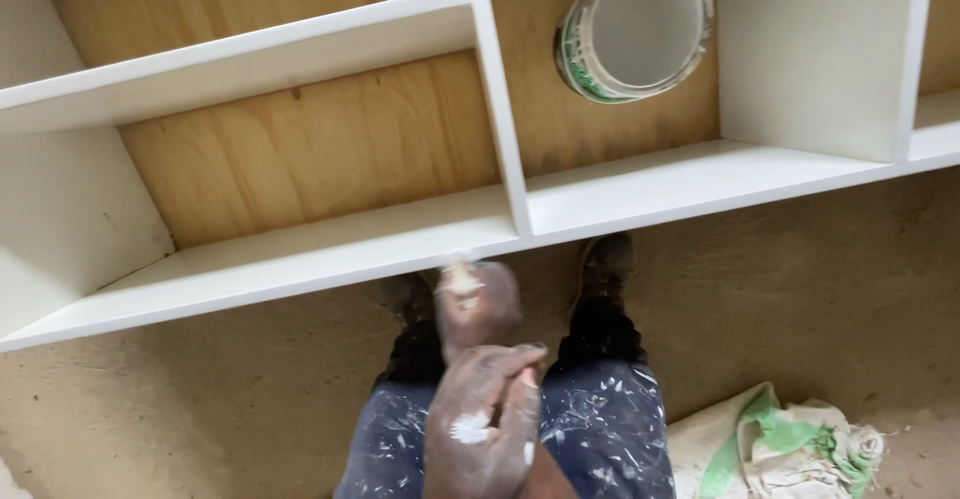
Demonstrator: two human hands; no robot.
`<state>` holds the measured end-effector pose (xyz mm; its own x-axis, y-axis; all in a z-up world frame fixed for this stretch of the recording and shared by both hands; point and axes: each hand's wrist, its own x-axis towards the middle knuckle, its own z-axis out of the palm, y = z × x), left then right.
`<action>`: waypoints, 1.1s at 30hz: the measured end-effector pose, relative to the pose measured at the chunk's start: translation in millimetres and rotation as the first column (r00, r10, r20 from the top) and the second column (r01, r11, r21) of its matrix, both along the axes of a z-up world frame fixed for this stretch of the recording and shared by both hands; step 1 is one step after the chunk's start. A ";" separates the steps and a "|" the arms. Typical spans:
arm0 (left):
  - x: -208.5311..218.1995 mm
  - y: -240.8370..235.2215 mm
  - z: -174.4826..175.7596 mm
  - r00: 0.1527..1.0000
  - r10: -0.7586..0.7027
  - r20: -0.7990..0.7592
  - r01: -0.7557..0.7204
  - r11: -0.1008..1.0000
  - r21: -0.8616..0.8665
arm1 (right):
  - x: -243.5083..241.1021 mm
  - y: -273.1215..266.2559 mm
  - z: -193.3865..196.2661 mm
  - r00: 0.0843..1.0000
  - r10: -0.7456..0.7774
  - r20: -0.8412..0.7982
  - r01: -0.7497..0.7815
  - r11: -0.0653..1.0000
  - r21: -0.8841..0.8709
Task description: Applying white filler to the exposed edges of a large white shelving unit using a rag.
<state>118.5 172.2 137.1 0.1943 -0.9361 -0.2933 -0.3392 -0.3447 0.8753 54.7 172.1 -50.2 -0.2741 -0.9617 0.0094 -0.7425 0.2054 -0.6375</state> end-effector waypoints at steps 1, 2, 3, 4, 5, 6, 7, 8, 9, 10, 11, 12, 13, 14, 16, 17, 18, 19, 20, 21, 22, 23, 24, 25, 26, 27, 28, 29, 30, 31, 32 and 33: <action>15.9 4.3 -1.2 1.000 0.011 0.007 -0.011 0.998 0.068 | 14.3 5.3 -2.4 0.999 0.030 -0.013 -0.030 0.999 -0.014; 30.5 9.9 -1.1 1.000 0.023 0.017 -0.025 0.990 0.138 | 28.0 12.3 -3.6 0.998 0.062 -0.025 -0.063 0.998 -0.026; 41.5 13.8 -1.0 0.999 0.026 0.018 -0.029 0.990 0.139 | 38.6 17.8 -4.1 0.995 0.094 -0.036 -0.096 0.995 -0.037; 50.4 16.0 -1.5 0.996 0.068 0.065 -0.077 0.986 0.147 | 46.0 21.3 -4.7 0.991 0.126 -0.053 -0.129 0.990 -0.049; 58.0 17.7 -1.6 0.988 0.109 0.112 -0.126 0.980 0.154 | 52.1 24.3 -4.9 0.985 0.157 -0.070 -0.162 0.985 -0.060; 60.1 17.5 -0.2 0.988 0.113 0.108 -0.128 0.980 0.150 | 51.5 22.9 -5.8 0.978 0.188 -0.089 -0.195 0.978 -0.074; 60.9 17.0 1.5 0.982 0.160 0.095 -0.172 0.977 0.128 | 52.1 23.0 -4.9 0.970 0.219 -0.108 -0.229 0.970 -0.088; 61.2 15.1 2.7 0.975 0.207 0.082 -0.215 0.971 0.105 | 55.5 22.8 -3.0 0.960 0.248 -0.127 -0.261 0.960 -0.102; 58.4 14.2 2.2 0.974 0.211 0.077 -0.218 0.971 0.100 | 37.0 12.8 5.0 0.959 0.251 -0.132 -0.265 0.958 -0.106; 54.1 14.0 2.8 0.977 0.206 0.063 -0.210 0.974 0.083 | 17.3 4.3 14.1 0.979 0.173 -0.109 -0.179 0.983 -0.049; 48.3 13.6 3.1 0.978 0.200 0.049 -0.203 0.977 0.067 | -3.9 -4.5 23.2 0.991 0.093 -0.092 -0.093 0.996 0.011; 40.7 13.7 2.3 0.978 0.202 0.044 -0.204 0.977 0.065 | -28.6 -9.9 20.2 0.991 0.094 -0.097 -0.094 0.996 0.009; 31.5 13.5 1.4 0.985 0.168 0.037 -0.170 0.982 0.083 | -55.0 -15.7 17.2 0.984 0.079 -0.161 -0.086 0.996 -0.039; 21.6 13.1 0.4 0.991 0.130 0.030 -0.133 0.986 0.101 | -82.0 -21.2 14.3 0.973 0.057 -0.224 -0.079 0.993 -0.087; -4.5 7.6 4.0 0.990 0.140 -0.015 -0.136 0.979 0.153 | -128.8 -35.9 11.6 0.969 0.013 -0.245 -0.034 0.996 -0.084; -18.9 3.9 5.3 0.986 0.155 -0.056 -0.140 0.968 0.208 | -153.4 -43.9 9.7 0.964 -0.029 -0.263 0.008 0.997 -0.078; -31.9 0.5 3.4 0.987 0.147 -0.058 -0.132 0.969 0.207 | -174.3 -51.6 8.6 0.964 -0.036 -0.265 0.015 0.997 -0.079; -46.2 -3.1 1.5 0.993 0.094 -0.066 -0.081 0.981 0.174 | -196.6 -59.3 7.5 0.958 -0.061 -0.281 0.033 0.994 -0.102; -61.2 -6.6 0.4 0.997 0.039 -0.071 -0.029 0.990 0.141 | -219.5 -66.4 7.0 0.951 -0.087 -0.297 0.052 0.991 -0.123; -77.0 -11.9 1.4 0.997 0.030 -0.072 -0.020 0.990 0.140 | -239.9 -73.1 8.1 0.950 -0.095 -0.298 0.060 0.991 -0.124; -93.1 -17.5 2.3 0.997 0.022 -0.076 -0.009 0.986 0.165 | -260.4 -80.0 8.7 0.946 -0.136 -0.294 0.097 0.985 -0.143; -109.8 -23.3 2.9 0.997 0.013 -0.080 0.002 0.982 0.188 | -281.5 -86.9 9.0 0.941 -0.176 -0.289 0.134 0.978 -0.162; -127.3 -27.2 0.3 0.997 0.003 -0.081 0.012 0.982 0.189 | -301.3 -94.4 8.4 0.939 -0.186 -0.290 0.143 0.976 -0.162; -145.0 -31.3 -2.5 0.996 -0.016 -0.089 0.032 0.985 0.172 | -321.3 -102.1 7.5 0.937 -0.198 -0.289 0.147 0.971 -0.190; -162.2 -36.0 -5.1 0.995 -0.034 -0.095 0.049 0.986 0.157 | -340.6 -110.4 6.4 0.935 -0.208 -0.286 0.148 0.965 -0.217; -180.1 -43.0 -5.5 0.995 -0.042 -0.095 0.057 0.986 0.159 | -363.7 -120.3 3.5 0.934 -0.215 -0.287 0.156 0.964 -0.215; -197.1 -48.6 -5.2 0.992 -0.054 -0.114 0.073 0.983 0.171 | -385.8 -127.8 0.7 0.926 -0.205 -0.317 0.130 0.961 -0.243; -213.5 -53.8 -4.7 0.989 -0.066 -0.133 0.090 0.979 0.182 | -407.3 -134.8 -2.0 0.917 -0.195 -0.347 0.102 0.958 -0.269; -229.9 -58.8 -4.0 0.988 -0.075 -0.134 0.099 0.978 0.185 | -426.1 -144.5 -0.6 0.915 -0.202 -0.349 0.110 0.957 -0.267; -245.3 -64.0 -3.2 0.985 -0.091 -0.148 0.118 0.977 0.179 | -444.0 -154.4 0.8 0.909 -0.248 -0.334 0.175 0.957 -0.233; -259.8 -70.0 -2.6 0.981 -0.107 -0.163 0.136 0.975 0.176 | -461.0 -164.6 1.8 0.901 -0.292 -0.322 0.238 0.951 -0.196; -271.8 -73.9 -0.1 0.980 -0.114 -0.164 0.144 0.973 0.181 | -477.8 -171.8 6.9 0.898 -0.298 -0.324 0.246 0.950 -0.191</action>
<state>-153.3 98.2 137.0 0.0148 -0.8740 -0.4857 -0.2601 -0.4725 0.8421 -423.1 0.2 -43.2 -0.4794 -0.8314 0.2808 -0.8487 0.3579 -0.3893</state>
